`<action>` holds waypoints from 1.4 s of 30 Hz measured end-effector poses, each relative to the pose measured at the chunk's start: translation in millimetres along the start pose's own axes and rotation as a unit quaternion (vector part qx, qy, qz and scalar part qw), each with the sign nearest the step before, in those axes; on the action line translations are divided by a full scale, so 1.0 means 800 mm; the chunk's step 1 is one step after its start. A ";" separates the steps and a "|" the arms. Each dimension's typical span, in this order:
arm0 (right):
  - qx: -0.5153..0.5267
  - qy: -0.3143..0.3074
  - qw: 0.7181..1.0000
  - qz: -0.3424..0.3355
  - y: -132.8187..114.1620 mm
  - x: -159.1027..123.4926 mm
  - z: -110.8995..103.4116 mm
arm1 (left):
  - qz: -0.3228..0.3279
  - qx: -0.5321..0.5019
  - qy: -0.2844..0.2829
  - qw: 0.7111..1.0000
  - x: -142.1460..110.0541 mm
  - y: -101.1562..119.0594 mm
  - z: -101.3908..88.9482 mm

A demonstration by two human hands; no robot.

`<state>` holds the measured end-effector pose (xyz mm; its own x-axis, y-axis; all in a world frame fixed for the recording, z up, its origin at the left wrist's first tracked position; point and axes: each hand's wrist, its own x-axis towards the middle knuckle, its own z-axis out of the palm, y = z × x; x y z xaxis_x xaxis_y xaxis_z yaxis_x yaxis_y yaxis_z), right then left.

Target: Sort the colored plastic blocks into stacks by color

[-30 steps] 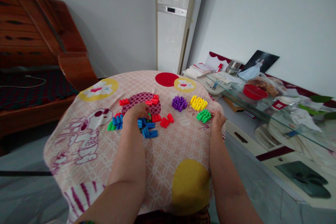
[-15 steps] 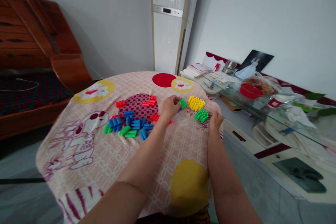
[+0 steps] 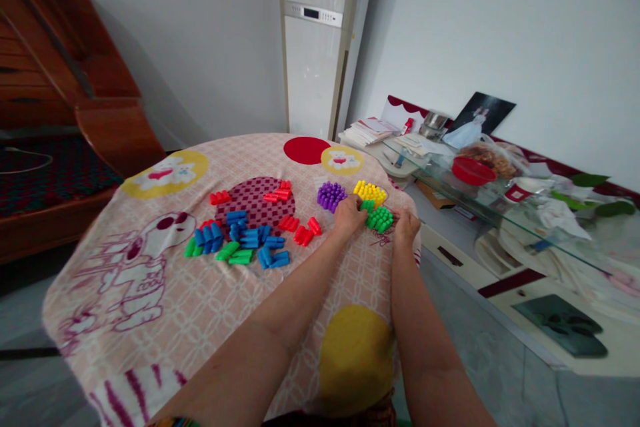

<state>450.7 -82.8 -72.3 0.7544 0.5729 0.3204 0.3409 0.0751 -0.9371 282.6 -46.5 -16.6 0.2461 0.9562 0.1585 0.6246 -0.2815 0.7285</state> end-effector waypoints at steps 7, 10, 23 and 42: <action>-0.011 0.013 1.000 -0.008 0.001 0.003 0.000 | 0.011 0.053 -0.050 0.997 0.000 0.005 0.006; -0.029 0.019 0.999 -0.022 0.002 0.005 -0.001 | 0.029 0.068 -0.078 0.994 -0.002 0.002 0.005; 0.003 0.000 1.000 0.001 0.007 0.003 -0.003 | 0.116 0.040 -0.097 0.988 -0.023 -0.010 -0.028; -0.006 0.012 1.000 0.005 0.023 0.015 0.001 | -0.167 0.285 -0.035 0.943 -0.114 -0.211 -0.334</action>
<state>465.6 -73.9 -85.7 0.7709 0.5539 0.3145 0.3399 0.0598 -0.9385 -43.2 -64.7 24.0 -0.0001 0.9972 -0.0752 0.9680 0.0190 0.2504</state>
